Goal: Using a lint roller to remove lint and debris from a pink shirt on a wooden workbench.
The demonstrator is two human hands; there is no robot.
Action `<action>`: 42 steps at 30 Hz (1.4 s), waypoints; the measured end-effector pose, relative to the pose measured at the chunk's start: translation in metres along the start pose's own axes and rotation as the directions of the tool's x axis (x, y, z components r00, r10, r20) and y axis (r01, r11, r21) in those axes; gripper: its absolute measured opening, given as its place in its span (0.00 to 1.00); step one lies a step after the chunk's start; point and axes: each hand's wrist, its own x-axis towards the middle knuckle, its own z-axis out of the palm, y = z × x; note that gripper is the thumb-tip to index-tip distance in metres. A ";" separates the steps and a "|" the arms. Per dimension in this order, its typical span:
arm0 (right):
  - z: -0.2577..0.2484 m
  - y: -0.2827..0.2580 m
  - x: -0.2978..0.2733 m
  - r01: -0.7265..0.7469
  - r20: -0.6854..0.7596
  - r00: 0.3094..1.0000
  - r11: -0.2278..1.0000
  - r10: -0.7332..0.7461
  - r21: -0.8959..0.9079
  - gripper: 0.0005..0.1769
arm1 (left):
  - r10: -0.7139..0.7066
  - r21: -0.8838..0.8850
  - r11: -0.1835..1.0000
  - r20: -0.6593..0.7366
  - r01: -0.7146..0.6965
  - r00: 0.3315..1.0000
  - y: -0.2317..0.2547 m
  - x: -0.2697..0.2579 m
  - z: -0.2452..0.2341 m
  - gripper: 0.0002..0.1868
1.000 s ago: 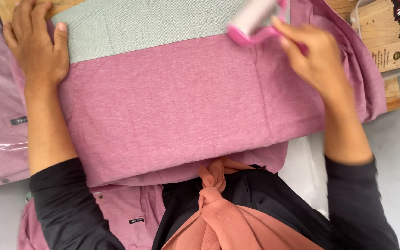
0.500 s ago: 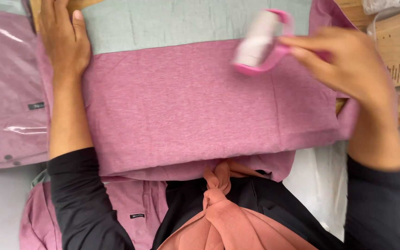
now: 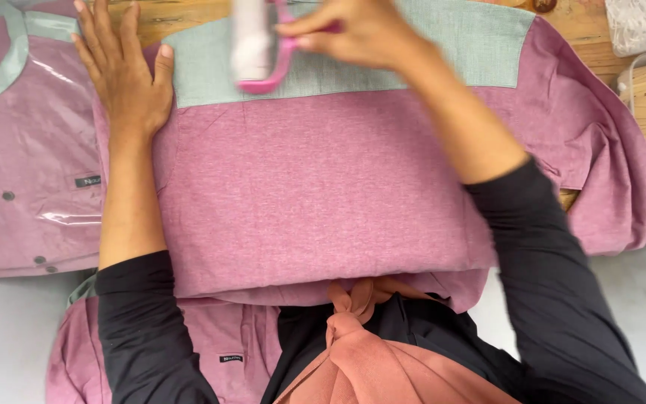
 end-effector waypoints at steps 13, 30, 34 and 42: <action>-0.160 0.019 -0.264 -0.627 0.075 0.777 0.779 0.626 0.001 0.21 | 0.085 0.096 0.992 0.015 -0.086 0.996 -0.005 0.001 0.007 0.31; 0.036 -0.121 -0.063 -0.030 0.187 0.982 0.999 0.034 -0.027 0.20 | 0.182 -0.194 0.954 -0.224 -0.227 0.957 -0.012 -0.003 0.000 0.20; -0.016 -0.082 -0.149 -0.099 0.159 0.982 0.995 0.098 0.000 0.20 | 0.255 -0.049 0.961 -0.229 -0.273 0.939 -0.023 -0.003 0.009 0.18; -0.126 -0.071 -0.338 -0.493 0.221 0.838 0.866 0.499 -0.086 0.25 | 0.352 0.084 0.936 -0.185 -0.342 0.917 -0.025 -0.006 0.011 0.18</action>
